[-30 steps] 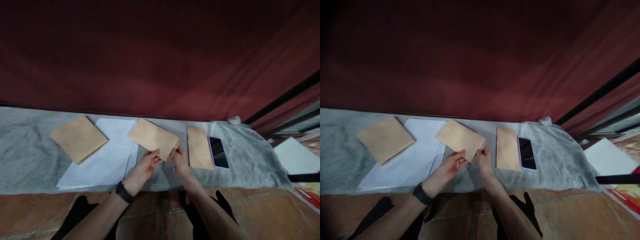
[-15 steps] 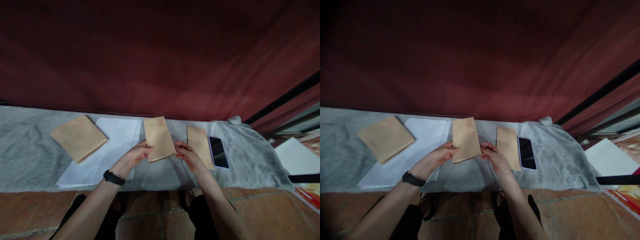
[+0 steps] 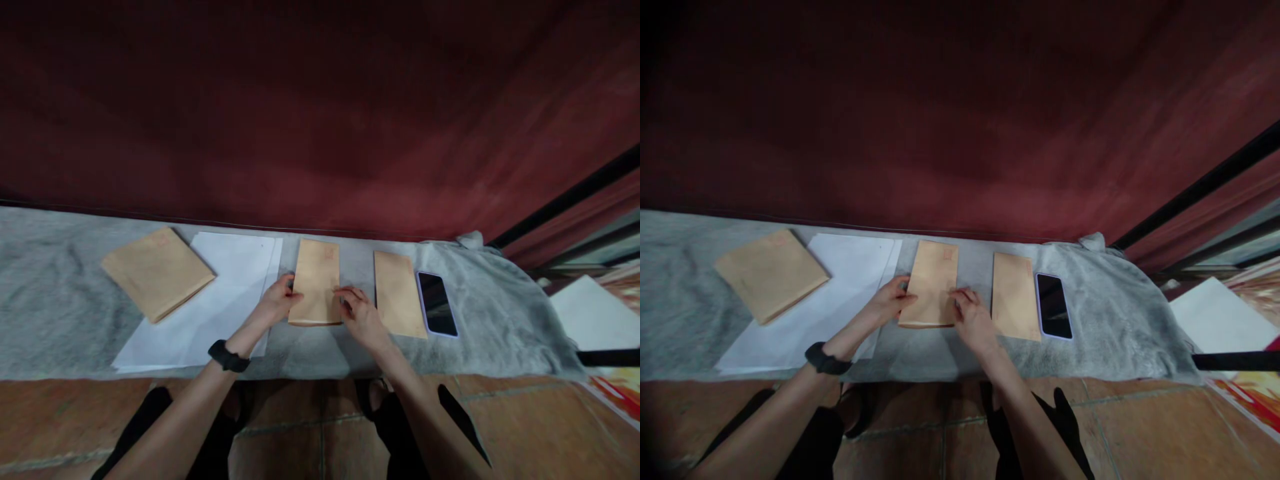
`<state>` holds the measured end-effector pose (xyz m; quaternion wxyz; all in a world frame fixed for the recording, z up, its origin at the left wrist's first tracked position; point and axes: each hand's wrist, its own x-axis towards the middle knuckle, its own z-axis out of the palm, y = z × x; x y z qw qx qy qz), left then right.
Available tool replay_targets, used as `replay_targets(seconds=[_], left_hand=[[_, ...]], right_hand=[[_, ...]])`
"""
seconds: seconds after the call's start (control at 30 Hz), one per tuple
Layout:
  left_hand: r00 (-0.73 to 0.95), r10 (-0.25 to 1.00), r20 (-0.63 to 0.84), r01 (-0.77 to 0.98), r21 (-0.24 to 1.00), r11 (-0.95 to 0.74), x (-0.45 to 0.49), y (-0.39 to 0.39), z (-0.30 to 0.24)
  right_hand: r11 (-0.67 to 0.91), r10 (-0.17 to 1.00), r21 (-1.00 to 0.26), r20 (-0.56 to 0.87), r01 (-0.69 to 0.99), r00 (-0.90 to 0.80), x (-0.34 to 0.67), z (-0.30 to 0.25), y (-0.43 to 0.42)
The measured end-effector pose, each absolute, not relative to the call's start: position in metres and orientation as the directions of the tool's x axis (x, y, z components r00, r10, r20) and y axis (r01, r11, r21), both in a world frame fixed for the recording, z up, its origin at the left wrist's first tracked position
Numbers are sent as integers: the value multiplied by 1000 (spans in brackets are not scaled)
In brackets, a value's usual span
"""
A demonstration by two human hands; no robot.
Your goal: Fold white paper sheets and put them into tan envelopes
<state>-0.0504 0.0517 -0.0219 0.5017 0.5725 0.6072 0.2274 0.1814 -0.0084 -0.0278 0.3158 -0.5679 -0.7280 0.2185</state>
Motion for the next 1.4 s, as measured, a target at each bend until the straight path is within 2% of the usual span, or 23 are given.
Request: replay_targets(seconds=[0.07, 0.13, 0.23, 0.33, 0.53, 0.67, 0.8, 1.03, 1.17, 1.4], left_hand=[[85, 974, -208, 699, 709, 91, -49, 46, -18], [107, 994, -6, 836, 541, -87, -45, 38, -15], [368, 912, 179, 806, 428, -409, -43, 28, -17], [589, 789, 172, 684, 414, -601, -48, 23, -24], [676, 733, 75, 628, 463, -626, -65, 23, -31], [671, 737, 83, 615, 492, -616, -68, 24, -29], [677, 733, 67, 630, 462, -625, -66, 23, -24], [666, 744, 54, 633, 487, -602, -63, 22, -15], [651, 757, 51, 664, 444, -601, -57, 24, -16], [659, 745, 102, 690, 310, -654, -40, 24, -33]], right_hand=[[321, 946, -612, 236, 723, -221, 180, -26, -9], [335, 941, -568, 238, 751, -240, 179, -26, -8], [338, 940, -537, 229, 773, -252, 180, -29, -7], [353, 935, -524, 204, 775, -289, 182, -29, -7], [380, 920, -502, 119, 777, -374, 184, -21, -11], [407, 902, -500, 91, 764, -421, 185, -19, -10], [409, 898, -501, 76, 763, -433, 185, -21, -8], [398, 900, -553, 80, 732, -429, 186, -15, -5], [377, 915, -568, 107, 731, -389, 185, -18, 1], [337, 941, -416, 150, 845, -302, 167, -38, 17]])
